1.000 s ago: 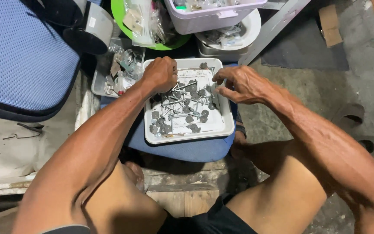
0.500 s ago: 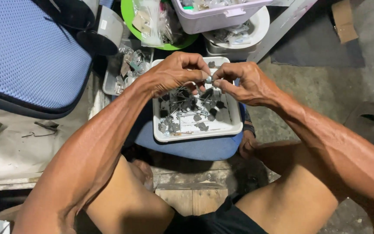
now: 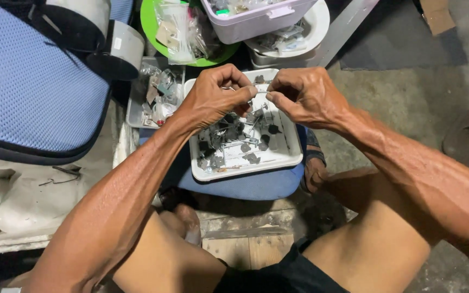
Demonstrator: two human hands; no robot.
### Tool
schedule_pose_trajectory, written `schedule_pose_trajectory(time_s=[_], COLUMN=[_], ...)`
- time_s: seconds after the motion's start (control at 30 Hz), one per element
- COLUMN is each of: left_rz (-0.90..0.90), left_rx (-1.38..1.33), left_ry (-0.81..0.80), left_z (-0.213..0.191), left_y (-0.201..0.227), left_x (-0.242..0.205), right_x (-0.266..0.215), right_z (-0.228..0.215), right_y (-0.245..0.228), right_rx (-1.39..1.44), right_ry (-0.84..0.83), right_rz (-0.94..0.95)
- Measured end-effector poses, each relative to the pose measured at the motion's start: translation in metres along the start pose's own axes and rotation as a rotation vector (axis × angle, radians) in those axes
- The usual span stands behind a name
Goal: The person sorts small metal parts, including screws and washers, from a white tray using both hands. They pick up individual pieces, separate them, and place them back into the tray or nearby containers.
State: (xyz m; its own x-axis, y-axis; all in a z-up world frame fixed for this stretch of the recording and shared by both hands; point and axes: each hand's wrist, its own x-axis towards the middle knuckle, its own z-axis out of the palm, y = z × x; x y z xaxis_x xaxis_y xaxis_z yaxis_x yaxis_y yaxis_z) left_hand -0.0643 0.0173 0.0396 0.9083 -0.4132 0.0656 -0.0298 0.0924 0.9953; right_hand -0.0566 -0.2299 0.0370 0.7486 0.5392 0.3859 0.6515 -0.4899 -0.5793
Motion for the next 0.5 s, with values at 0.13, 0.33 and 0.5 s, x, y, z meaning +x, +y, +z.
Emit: schedule_pose_trajectory(time_s=[0.13, 0.33, 0.5], left_rz=[0.000, -0.046, -0.019], left_rx=[0.050, -0.019, 0.039], left_ry=[-0.017, -0.046, -0.063], left_z=[0.005, 0.018, 0.019], left_y=[-0.007, 0.002, 0.002], left_x=[0.004, 0.001, 0.004], right_x=[-0.001, -0.006, -0.006], right_z=[0.004, 0.006, 0.004], right_y=[0.005, 0.006, 0.004], right_rx=[-0.015, -0.016, -0.073], right_ry=[0.001, -0.044, 0.016], right_rz=[-0.016, -0.050, -0.034])
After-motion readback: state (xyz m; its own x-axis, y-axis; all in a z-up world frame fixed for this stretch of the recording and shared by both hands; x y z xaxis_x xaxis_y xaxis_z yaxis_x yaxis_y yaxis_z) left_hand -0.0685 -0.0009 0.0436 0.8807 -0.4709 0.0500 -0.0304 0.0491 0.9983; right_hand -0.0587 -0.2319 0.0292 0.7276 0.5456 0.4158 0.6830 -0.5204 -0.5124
